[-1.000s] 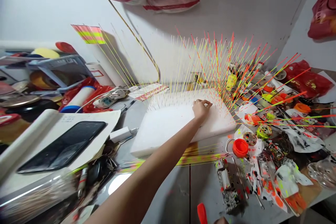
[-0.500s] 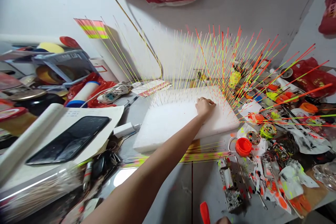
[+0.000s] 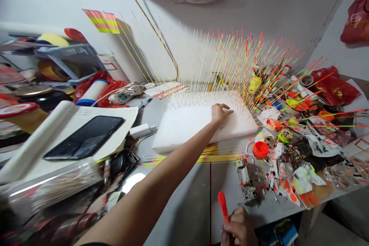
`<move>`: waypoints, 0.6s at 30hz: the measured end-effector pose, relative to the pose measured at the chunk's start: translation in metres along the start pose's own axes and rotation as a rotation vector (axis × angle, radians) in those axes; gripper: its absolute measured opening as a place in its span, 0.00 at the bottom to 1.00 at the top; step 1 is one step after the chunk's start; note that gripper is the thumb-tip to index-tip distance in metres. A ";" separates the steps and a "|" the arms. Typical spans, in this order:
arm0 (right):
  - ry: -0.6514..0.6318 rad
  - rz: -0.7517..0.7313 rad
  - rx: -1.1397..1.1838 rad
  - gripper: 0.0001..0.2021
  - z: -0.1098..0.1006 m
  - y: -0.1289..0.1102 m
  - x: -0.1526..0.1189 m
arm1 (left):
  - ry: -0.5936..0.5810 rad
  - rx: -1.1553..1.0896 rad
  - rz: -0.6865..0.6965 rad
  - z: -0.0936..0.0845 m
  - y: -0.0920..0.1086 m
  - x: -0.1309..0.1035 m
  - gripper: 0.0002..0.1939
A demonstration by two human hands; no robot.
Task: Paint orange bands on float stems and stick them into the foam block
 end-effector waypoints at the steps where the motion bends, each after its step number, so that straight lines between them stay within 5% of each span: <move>1: 0.024 -0.015 0.019 0.09 0.000 0.000 0.002 | 0.006 0.012 0.015 -0.007 -0.001 -0.013 0.11; 6: 0.106 0.090 0.119 0.03 -0.008 -0.004 0.006 | -0.094 0.087 0.191 -0.041 -0.014 -0.113 0.06; 10: 0.061 0.288 0.142 0.02 -0.025 0.004 0.005 | -0.153 0.207 0.225 -0.073 -0.051 -0.183 0.10; 13: 0.132 0.324 0.099 0.07 -0.054 0.018 0.014 | -0.131 0.298 0.182 -0.095 -0.083 -0.202 0.10; 18: 0.266 0.450 -0.154 0.14 -0.106 0.045 0.062 | -0.111 0.337 0.150 -0.107 -0.114 -0.196 0.13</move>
Point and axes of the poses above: each hand's wrist, its own x-axis towards the middle knuckle, its own z-axis out of the palm, y = z × x, the point moved 5 cm from there along x, towards the middle knuckle, and after that the axes turned 6 degrees about z, right-handed, at the moved point
